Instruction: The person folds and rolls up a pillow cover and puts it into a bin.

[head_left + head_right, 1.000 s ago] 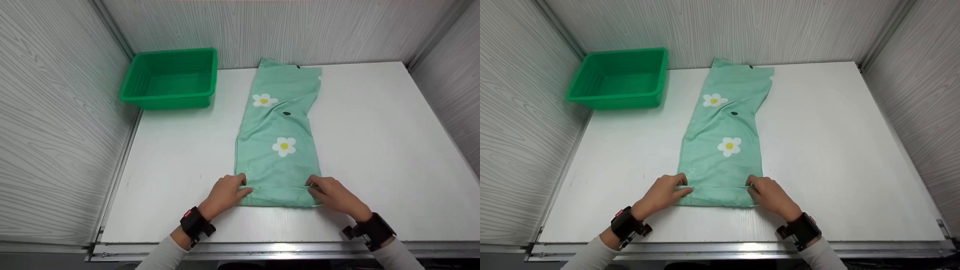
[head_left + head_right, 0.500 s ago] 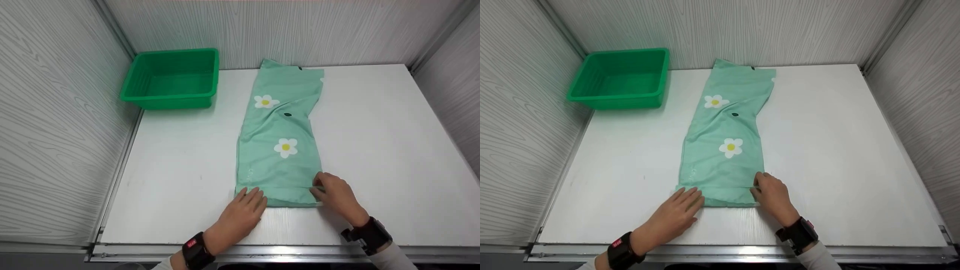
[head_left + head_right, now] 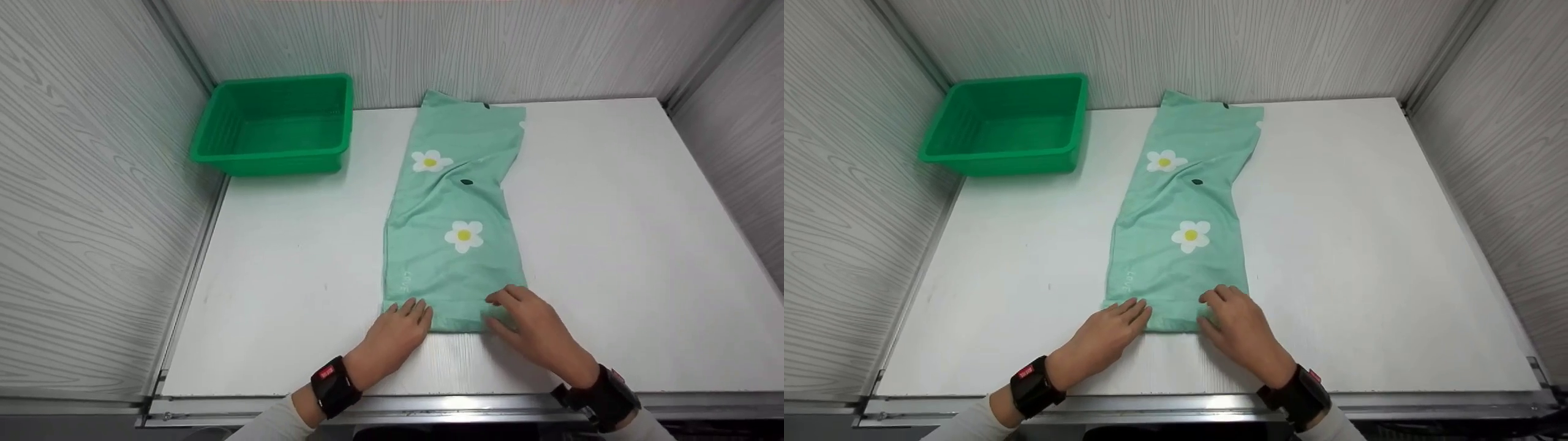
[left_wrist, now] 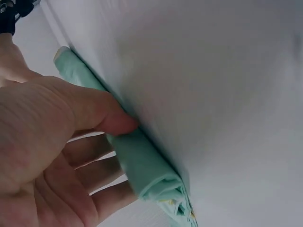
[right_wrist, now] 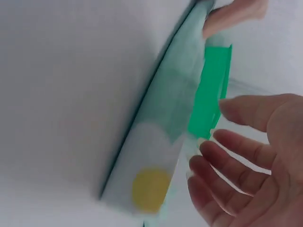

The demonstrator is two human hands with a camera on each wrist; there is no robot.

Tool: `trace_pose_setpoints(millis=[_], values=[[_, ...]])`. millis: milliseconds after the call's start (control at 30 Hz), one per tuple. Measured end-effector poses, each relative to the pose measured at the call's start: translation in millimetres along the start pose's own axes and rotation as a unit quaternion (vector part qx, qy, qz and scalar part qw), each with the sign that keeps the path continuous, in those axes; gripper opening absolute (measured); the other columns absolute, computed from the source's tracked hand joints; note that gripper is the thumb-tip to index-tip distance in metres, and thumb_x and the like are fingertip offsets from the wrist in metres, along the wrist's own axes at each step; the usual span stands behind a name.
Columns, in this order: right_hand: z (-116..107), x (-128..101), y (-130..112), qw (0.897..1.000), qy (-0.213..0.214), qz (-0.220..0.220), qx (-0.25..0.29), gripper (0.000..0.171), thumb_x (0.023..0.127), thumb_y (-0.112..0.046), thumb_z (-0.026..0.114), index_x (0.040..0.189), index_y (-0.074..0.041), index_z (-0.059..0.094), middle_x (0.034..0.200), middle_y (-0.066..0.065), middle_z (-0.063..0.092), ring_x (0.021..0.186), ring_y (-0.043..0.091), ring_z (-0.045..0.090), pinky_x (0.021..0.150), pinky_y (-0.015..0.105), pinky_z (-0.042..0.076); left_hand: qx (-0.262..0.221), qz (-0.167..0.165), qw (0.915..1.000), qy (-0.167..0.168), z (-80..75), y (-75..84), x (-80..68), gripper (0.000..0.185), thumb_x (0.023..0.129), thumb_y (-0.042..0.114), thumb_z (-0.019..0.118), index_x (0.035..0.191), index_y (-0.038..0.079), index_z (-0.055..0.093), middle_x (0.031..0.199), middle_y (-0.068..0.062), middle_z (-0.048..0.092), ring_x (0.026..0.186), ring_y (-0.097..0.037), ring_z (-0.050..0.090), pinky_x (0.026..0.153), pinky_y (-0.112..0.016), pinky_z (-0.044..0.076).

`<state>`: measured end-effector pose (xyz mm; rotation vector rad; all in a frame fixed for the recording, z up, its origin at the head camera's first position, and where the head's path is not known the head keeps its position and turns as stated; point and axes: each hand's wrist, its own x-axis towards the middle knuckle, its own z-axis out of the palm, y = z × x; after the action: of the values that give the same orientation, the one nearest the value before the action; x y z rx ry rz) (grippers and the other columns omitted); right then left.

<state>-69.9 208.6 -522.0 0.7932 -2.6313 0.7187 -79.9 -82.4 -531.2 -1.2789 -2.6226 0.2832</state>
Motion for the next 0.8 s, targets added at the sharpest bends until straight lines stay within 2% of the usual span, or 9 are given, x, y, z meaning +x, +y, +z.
trace_pose_setpoints(millis=[100, 233, 333, 500, 567, 633, 700, 800], values=[[3.6, 0.6, -9.2, 0.999, -0.029, -0.035, 0.018, 0.039, 0.081, -0.017, 0.092, 0.114, -0.010, 0.071, 0.105, 0.002, 0.067, 0.098, 0.016, 0.065, 0.078, 0.034, 0.058, -0.031, -0.016, 0.9992, 0.021, 0.0, -3.5, 4.2, 0.030, 0.096, 0.007, 0.073, 0.126, 0.005, 0.070, 0.121, -0.007, 0.073, 0.114, -0.020, 0.070, 0.082, -0.031, 0.061], [9.3, 0.5, -9.3, 0.997, -0.054, -0.056, 0.000, 0.050, 0.076, -0.019, 0.095, 0.118, -0.011, 0.071, 0.109, 0.001, 0.066, 0.100, 0.017, 0.064, 0.081, 0.035, 0.058, -0.105, -0.037, 0.9933, 0.032, -3.4, -10.5, 7.9, 0.015, 0.095, 0.001, 0.070, 0.109, 0.007, 0.071, 0.102, -0.002, 0.073, 0.096, -0.014, 0.073, 0.068, -0.029, 0.061], [11.6, -0.8, -4.8, 0.997, -0.064, -0.054, 0.001, 0.054, 0.073, -0.015, 0.097, 0.119, -0.011, 0.070, 0.110, 0.001, 0.066, 0.102, 0.018, 0.063, 0.083, 0.036, 0.058, -0.171, -0.053, 0.9837, 0.019, -7.8, -15.7, 10.1, 0.014, 0.094, -0.003, 0.066, 0.096, 0.011, 0.069, 0.089, 0.001, 0.071, 0.082, -0.012, 0.071, 0.060, -0.030, 0.058], [13.5, -3.0, 2.9, 0.996, -0.068, -0.054, -0.008, 0.054, 0.073, 0.001, 0.093, 0.121, -0.009, 0.070, 0.113, 0.004, 0.067, 0.106, 0.022, 0.064, 0.087, 0.037, 0.058, -0.256, -0.081, 0.9632, -0.014, -12.0, -24.0, 12.9, 0.024, 0.095, -0.006, 0.059, 0.083, 0.015, 0.061, 0.070, 0.005, 0.057, 0.068, -0.006, 0.055, 0.054, -0.030, 0.048], [13.6, -3.6, 5.4, 0.996, -0.062, -0.057, -0.016, 0.053, 0.074, 0.010, 0.089, 0.120, -0.008, 0.070, 0.113, 0.005, 0.068, 0.106, 0.023, 0.065, 0.087, 0.038, 0.058, -0.269, -0.088, 0.9591, -0.020, -12.7, -26.4, 13.0, 0.025, 0.095, -0.006, 0.057, 0.083, 0.015, 0.062, 0.070, 0.005, 0.057, 0.069, -0.007, 0.056, 0.055, -0.030, 0.049], [13.3, -4.4, 7.5, 0.996, -0.055, -0.060, -0.020, 0.053, 0.074, 0.017, 0.083, 0.120, -0.007, 0.071, 0.112, 0.006, 0.069, 0.106, 0.024, 0.067, 0.086, 0.038, 0.059, -0.275, -0.091, 0.9570, -0.018, -13.0, -28.0, 12.6, 0.024, 0.095, -0.005, 0.056, 0.088, 0.015, 0.067, 0.075, 0.004, 0.064, 0.073, -0.009, 0.063, 0.056, -0.032, 0.052], [12.5, -5.7, 9.9, 0.997, -0.050, -0.063, -0.022, 0.054, 0.074, 0.021, 0.080, 0.120, -0.006, 0.071, 0.111, 0.007, 0.071, 0.104, 0.024, 0.068, 0.084, 0.037, 0.060, -0.281, -0.095, 0.9550, -0.012, -12.6, -29.4, 11.7, 0.026, 0.095, -0.004, 0.055, 0.098, 0.014, 0.073, 0.085, 0.002, 0.071, 0.081, -0.013, 0.069, 0.060, -0.033, 0.055], [6.3, -5.2, 15.3, 0.996, -0.056, -0.065, -0.006, 0.053, 0.076, 0.022, 0.077, 0.122, -0.005, 0.071, 0.111, 0.008, 0.073, 0.104, 0.026, 0.070, 0.083, 0.039, 0.061, -0.292, -0.105, 0.9507, -0.009, -13.8, -32.0, 12.3, 0.031, 0.097, -0.002, 0.054, 0.112, 0.014, 0.076, 0.096, 0.000, 0.075, 0.092, -0.017, 0.072, 0.066, -0.034, 0.058]])
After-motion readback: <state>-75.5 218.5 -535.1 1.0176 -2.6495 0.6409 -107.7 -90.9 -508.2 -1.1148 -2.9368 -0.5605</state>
